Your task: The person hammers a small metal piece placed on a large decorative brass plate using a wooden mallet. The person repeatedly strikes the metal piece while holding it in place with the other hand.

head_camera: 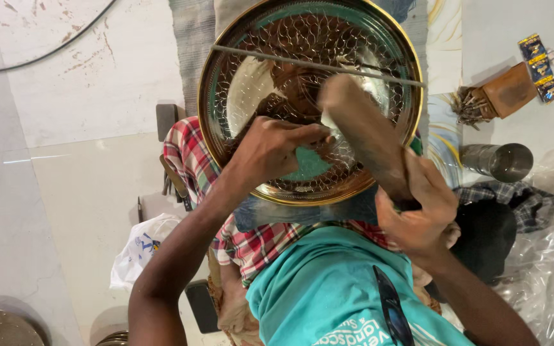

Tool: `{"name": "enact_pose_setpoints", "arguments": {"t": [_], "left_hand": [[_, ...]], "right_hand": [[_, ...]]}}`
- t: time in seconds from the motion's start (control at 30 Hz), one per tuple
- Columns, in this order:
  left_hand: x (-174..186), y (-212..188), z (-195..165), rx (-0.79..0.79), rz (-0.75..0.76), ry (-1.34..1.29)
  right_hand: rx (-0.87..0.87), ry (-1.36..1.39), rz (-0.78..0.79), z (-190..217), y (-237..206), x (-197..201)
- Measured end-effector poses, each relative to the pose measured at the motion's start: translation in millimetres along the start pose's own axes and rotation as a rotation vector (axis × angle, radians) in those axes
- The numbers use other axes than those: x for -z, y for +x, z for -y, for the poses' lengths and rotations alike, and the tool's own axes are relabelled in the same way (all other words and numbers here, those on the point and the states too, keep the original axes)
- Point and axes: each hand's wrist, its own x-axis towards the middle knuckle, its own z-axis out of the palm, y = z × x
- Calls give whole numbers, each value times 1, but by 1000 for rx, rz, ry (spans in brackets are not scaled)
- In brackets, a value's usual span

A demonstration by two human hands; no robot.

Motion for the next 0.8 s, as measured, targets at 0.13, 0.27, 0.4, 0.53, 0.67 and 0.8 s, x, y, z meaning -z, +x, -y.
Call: {"name": "enact_pose_setpoints", "arguments": {"t": [0.13, 0.27, 0.4, 0.53, 0.67, 0.8], "left_hand": [[2, 5, 1, -96, 63, 93], [-14, -9, -26, 166, -345, 29], [-35, -18, -48, 302, -612, -140], [-39, -16, -50, 304, -671, -82], [-37, -17, -49, 386, -634, -119], [-45, -17, -40, 288, -723, -108]], "right_hand": [[-86, -51, 108, -11, -27, -5], [-184, 48, 64, -11, -29, -2], [-252, 173, 143, 0, -8, 16], [-29, 180, 210, 13, 43, 24], [315, -344, 460, 37, 92, 31], [460, -348, 375, 50, 118, 12]]}}
